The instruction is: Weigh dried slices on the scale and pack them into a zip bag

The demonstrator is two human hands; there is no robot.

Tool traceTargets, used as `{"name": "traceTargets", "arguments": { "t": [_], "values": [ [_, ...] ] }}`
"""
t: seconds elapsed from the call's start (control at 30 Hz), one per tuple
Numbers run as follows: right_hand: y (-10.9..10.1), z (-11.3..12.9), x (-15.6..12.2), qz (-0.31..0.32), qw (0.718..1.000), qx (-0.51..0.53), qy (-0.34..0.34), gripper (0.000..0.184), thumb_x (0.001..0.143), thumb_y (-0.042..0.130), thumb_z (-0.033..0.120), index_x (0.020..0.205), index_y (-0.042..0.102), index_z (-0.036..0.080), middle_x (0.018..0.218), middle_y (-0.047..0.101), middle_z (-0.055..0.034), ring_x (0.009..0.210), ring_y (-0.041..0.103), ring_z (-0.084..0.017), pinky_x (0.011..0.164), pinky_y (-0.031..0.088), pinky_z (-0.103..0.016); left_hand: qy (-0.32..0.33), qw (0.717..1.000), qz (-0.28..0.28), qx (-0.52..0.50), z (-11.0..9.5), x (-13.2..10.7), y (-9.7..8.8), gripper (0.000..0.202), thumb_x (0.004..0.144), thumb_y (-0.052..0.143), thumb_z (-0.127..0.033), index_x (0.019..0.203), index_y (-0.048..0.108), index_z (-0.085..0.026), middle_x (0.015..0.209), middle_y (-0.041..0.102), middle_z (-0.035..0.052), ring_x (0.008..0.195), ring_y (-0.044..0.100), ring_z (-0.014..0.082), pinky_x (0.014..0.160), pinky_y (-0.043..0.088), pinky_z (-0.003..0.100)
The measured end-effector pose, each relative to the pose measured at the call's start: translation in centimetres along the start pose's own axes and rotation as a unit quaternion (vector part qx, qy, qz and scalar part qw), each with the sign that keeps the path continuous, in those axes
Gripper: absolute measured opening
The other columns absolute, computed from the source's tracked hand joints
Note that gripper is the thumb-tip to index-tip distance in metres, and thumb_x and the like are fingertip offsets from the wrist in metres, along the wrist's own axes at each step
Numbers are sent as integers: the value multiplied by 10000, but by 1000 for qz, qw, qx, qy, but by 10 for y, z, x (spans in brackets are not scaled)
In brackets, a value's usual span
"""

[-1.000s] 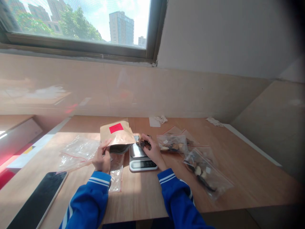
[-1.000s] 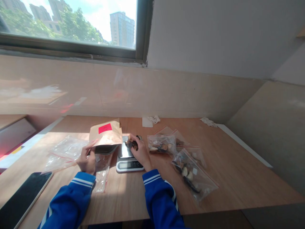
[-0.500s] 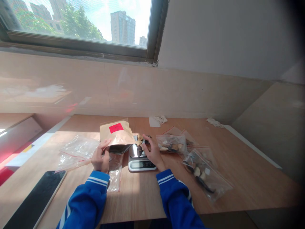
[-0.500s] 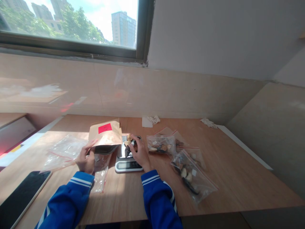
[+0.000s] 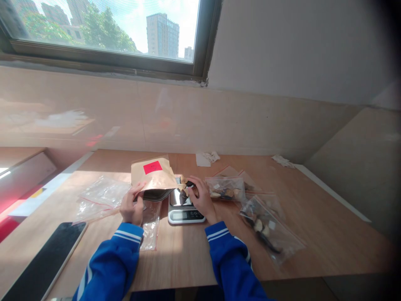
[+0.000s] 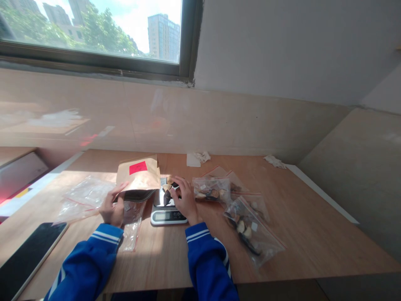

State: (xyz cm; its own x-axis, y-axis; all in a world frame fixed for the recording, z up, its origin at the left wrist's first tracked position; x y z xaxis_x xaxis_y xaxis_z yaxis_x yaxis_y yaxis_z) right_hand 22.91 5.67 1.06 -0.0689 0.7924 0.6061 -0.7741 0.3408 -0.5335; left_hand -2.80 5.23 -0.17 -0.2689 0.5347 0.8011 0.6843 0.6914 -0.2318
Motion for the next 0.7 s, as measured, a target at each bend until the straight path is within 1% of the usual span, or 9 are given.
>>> {"name": "traceTargets", "arguments": {
  "t": [0.1,0.17,0.2,0.33,0.4,0.53,0.7],
  "values": [
    [0,11,-7,35,996,-79,-15,357,805,617,355,1147,585,253,1212,570,-67,1134,490,-260,977,332,-421,4,1000,-1,0,1,0,0,265,840,543,-142,1067,654,-221,1072,702,39,1060,635,191,952,499,348],
    [2,15,-12,52,993,-107,-22,378,745,679,354,1100,604,247,1159,578,-76,1092,494,-269,954,317,-424,4,1000,-2,4,1,0,0,263,840,548,-143,1067,656,-222,1074,701,42,1055,637,191,947,500,348],
    [3,16,-14,56,991,-116,-25,363,738,688,344,1078,611,244,1134,582,-78,1077,495,-268,952,306,-425,5,1000,-2,5,1,0,-1,262,839,549,-143,1065,657,-220,1075,701,44,1053,638,192,947,500,349],
    [8,18,-17,63,992,-105,-34,182,794,642,270,975,628,246,1039,621,-54,1051,503,-246,956,262,-416,11,1000,7,8,1,0,-1,257,836,547,-138,1059,658,-202,1070,702,48,1057,634,198,947,496,357],
    [10,19,-16,76,993,-79,-38,146,817,619,243,963,624,247,1008,642,-38,1037,514,-233,957,253,-407,11,1000,7,8,1,0,-1,260,835,545,-135,1059,657,-203,1069,703,44,1058,633,198,944,496,358],
    [11,24,-16,94,994,-37,-45,172,844,581,202,1009,608,242,1014,662,-27,1019,533,-215,954,254,-391,16,1000,7,5,1,0,-1,263,836,538,-136,1061,655,-204,1072,701,42,1063,630,191,941,496,353],
    [10,26,-17,93,994,-37,-34,217,819,586,173,1024,605,243,1015,655,-28,1021,531,-217,935,258,-383,23,1000,5,11,1,0,0,257,842,535,-144,1059,656,-210,1058,705,41,1043,638,193,935,497,357]
  ]
}}
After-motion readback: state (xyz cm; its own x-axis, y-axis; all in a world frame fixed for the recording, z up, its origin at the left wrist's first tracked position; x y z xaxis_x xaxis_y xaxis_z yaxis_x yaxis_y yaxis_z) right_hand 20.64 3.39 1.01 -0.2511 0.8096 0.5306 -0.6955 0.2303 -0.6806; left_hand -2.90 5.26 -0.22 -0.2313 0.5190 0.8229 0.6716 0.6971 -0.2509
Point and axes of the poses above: each hand's wrist, its own x-axis towards the middle knuckle, its own y-axis out of the palm, z = x × y, the point moved 3 cm from there along x, towards the middle knuckle
